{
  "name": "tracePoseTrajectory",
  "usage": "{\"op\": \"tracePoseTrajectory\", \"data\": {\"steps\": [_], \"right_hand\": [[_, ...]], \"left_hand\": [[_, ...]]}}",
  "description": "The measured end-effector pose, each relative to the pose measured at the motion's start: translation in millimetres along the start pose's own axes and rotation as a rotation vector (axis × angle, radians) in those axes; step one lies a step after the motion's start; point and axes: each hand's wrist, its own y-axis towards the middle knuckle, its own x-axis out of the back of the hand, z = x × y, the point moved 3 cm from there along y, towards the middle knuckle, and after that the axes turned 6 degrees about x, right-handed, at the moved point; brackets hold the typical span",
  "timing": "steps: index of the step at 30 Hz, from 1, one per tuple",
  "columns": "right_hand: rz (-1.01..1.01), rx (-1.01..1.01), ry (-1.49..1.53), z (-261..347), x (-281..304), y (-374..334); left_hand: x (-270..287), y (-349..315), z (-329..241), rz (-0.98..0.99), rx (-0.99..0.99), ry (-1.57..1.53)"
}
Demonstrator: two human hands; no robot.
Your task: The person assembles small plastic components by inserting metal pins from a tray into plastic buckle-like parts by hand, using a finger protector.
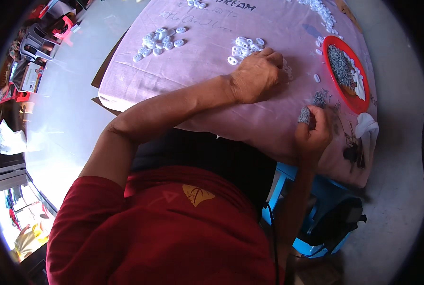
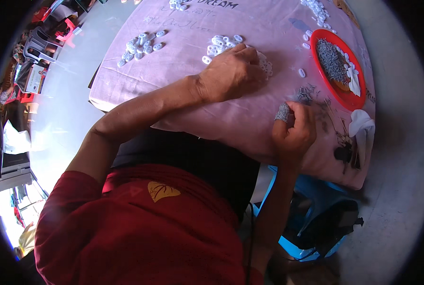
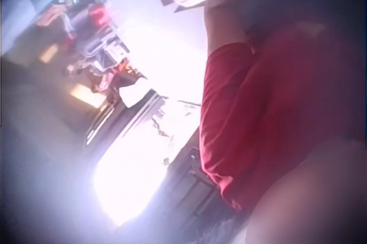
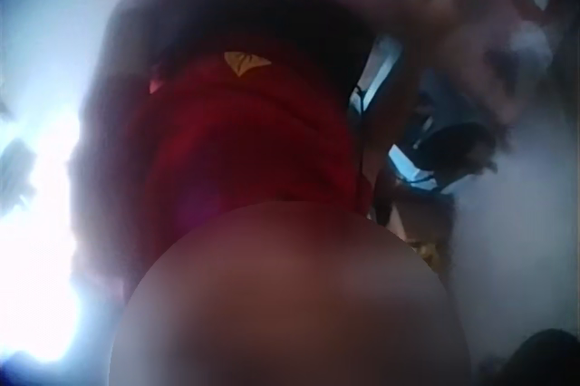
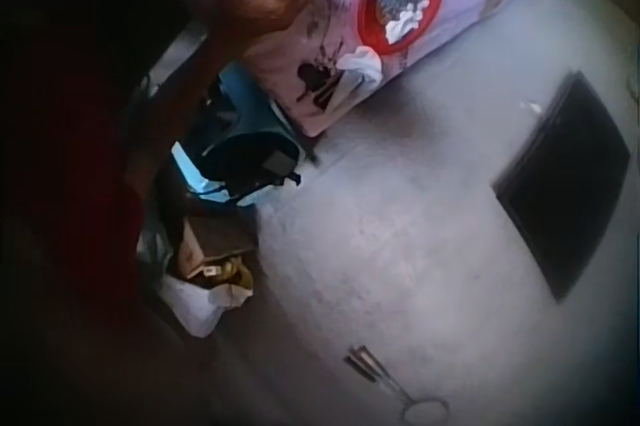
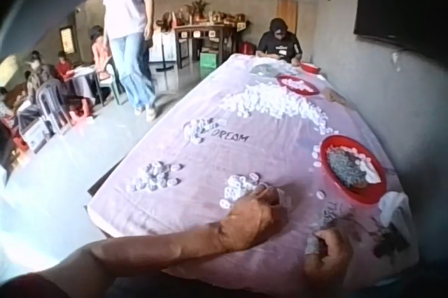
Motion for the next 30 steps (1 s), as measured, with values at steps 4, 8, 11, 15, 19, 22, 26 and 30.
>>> {"op": "tracePoseTrajectory", "data": {"steps": [4,8,11,15,19,22,26,30], "right_hand": [[-0.004,0.014,0.027,4,1,3],[0.009,0.015,0.034,3,1,2],[0.042,-0.002,0.007,3,0,1],[0.029,0.027,0.028,6,1,5],[0.021,0.022,0.036,4,0,3],[0.014,0.043,0.028,6,2,4],[0.019,0.035,0.043,7,4,3],[0.037,0.090,0.043,13,5,6]], "left_hand": [[3,-2,4,0.087,0.069,0.046],[11,3,5,0.119,0.140,0.012],[4,10,7,0.087,0.118,0.027],[-9,12,8,0.080,0.074,0.026],[-10,17,10,0.145,0.075,0.007],[1,15,8,0.085,0.078,-0.150],[10,5,12,0.113,0.320,-0.708],[12,-14,13,0.197,0.483,-1.070]]}}
